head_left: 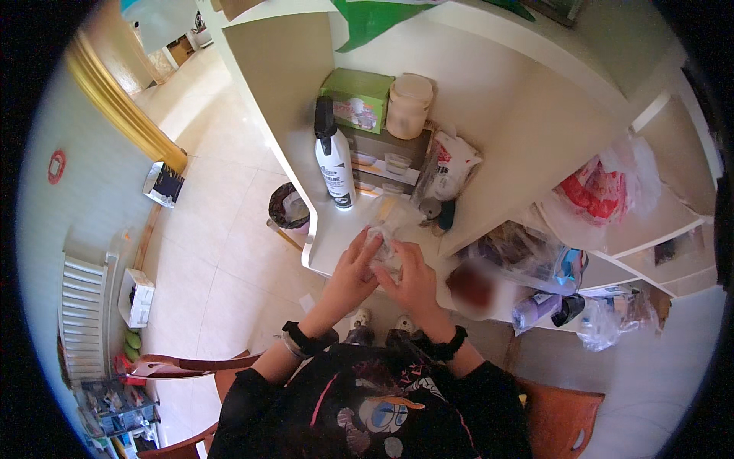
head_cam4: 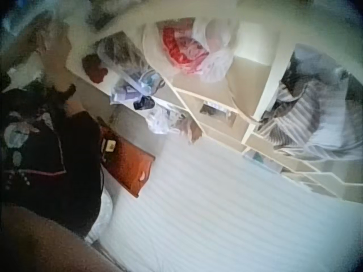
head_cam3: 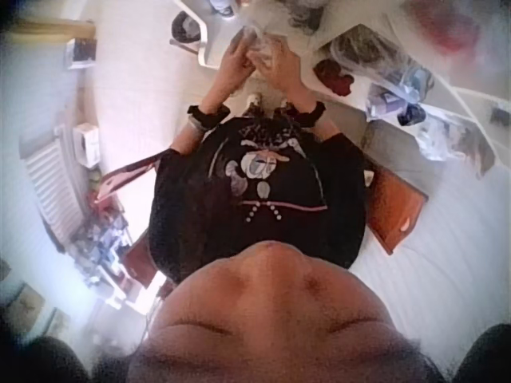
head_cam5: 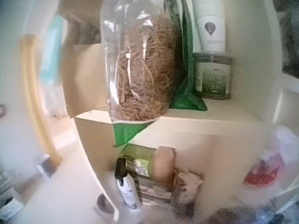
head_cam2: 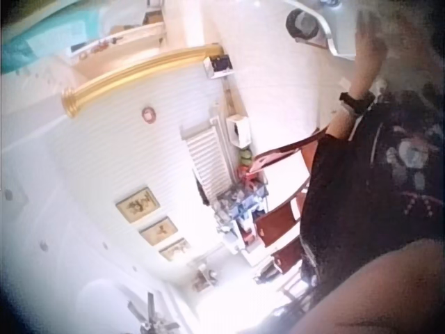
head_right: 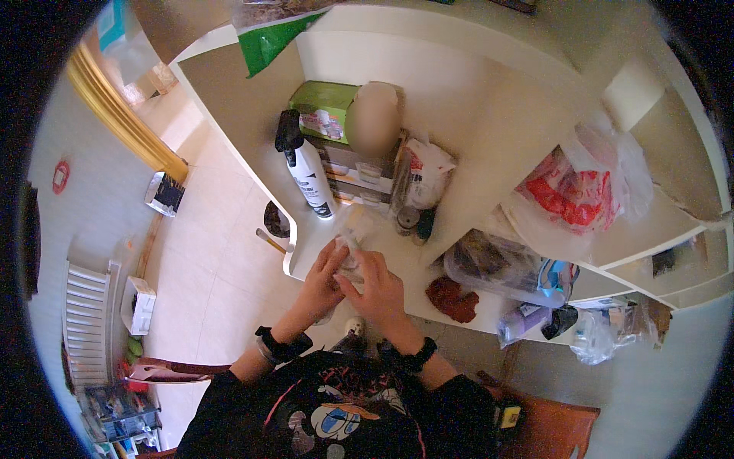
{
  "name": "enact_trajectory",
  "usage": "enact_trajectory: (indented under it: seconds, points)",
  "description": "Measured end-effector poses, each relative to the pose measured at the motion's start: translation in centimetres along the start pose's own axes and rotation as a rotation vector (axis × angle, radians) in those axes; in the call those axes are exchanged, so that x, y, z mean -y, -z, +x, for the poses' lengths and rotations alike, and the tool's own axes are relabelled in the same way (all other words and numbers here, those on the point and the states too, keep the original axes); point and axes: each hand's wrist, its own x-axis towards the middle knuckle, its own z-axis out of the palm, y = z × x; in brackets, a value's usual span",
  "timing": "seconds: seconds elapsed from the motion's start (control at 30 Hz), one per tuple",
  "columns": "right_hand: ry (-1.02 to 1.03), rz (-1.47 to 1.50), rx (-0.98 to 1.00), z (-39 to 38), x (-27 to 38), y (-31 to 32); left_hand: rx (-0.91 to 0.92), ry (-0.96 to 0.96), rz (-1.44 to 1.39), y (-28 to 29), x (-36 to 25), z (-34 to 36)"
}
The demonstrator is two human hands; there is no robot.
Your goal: The person organizes items on a shelf by moving a container, picking up a bag of utensils, placing it back, and handling a pair of blue goggles.
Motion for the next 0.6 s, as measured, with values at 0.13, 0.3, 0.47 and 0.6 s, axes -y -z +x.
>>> enact_trajectory:
  seconds: [0.13,0.3,0.47,0.6]
  points:
    - [-0.309,0.232,0.017,-0.1,-0.7,-0.4,0.057,-0.016,0.122,-0.3,-1.1,-0.4]
    - [-0.407,0.463,-0.052,-0.5,-2.2,0.4,0.093,0.085,-0.015,-0.8,-0.6,-0.5]
    - [-0.256,0.323,-0.014,-2.0,-4.1,1.6,-0.116,0.018,-0.186,-1.7,2.8,-1.0]
    - [-0.232,0.309,0.186,-3.0,-5.7,0.7,-0.016,0.019,-0.063,-1.1,1.1,-0.1]
